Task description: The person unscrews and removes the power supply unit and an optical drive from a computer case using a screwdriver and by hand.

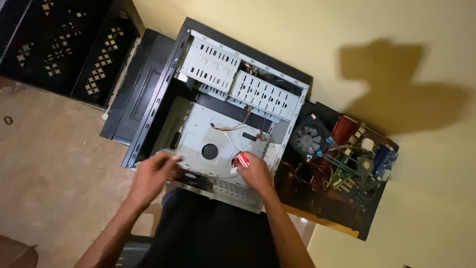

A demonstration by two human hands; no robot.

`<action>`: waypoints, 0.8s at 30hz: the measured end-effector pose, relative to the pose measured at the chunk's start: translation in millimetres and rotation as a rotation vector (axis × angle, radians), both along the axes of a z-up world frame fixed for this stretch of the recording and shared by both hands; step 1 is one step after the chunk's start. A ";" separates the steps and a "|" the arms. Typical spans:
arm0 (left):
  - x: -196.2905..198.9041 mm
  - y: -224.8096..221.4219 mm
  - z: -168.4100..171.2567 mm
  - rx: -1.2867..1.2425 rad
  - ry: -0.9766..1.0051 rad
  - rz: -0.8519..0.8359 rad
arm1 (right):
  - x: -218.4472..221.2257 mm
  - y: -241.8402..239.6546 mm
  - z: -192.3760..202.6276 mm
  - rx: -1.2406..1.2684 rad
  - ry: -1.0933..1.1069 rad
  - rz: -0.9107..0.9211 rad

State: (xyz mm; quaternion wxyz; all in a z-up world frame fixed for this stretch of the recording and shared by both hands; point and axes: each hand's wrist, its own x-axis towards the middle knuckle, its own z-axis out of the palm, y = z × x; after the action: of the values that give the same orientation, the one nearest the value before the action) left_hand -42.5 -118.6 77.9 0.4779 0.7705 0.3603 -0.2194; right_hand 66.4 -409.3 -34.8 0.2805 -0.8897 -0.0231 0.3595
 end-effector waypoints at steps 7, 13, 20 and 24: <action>-77.3 -10.8 -31.6 -0.370 -0.031 0.844 | 47.2 -1.0 16.5 -0.226 0.134 0.436; -64.9 -48.8 -41.7 -0.510 0.071 0.993 | 49.8 10.7 24.1 -0.011 0.159 0.477; -96.0 -36.3 -79.3 0.529 -0.017 -0.151 | -6.9 -0.7 24.1 0.273 -0.094 0.160; -41.9 -8.3 -41.4 0.581 -0.432 -0.638 | -28.4 11.1 79.7 0.236 0.096 -0.210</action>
State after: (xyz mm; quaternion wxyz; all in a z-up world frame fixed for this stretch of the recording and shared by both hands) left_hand -84.4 -127.0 36.5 0.2157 0.9721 0.0449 -0.0801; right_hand 38.0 -398.2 45.0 0.4202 -0.8297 0.0414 0.3652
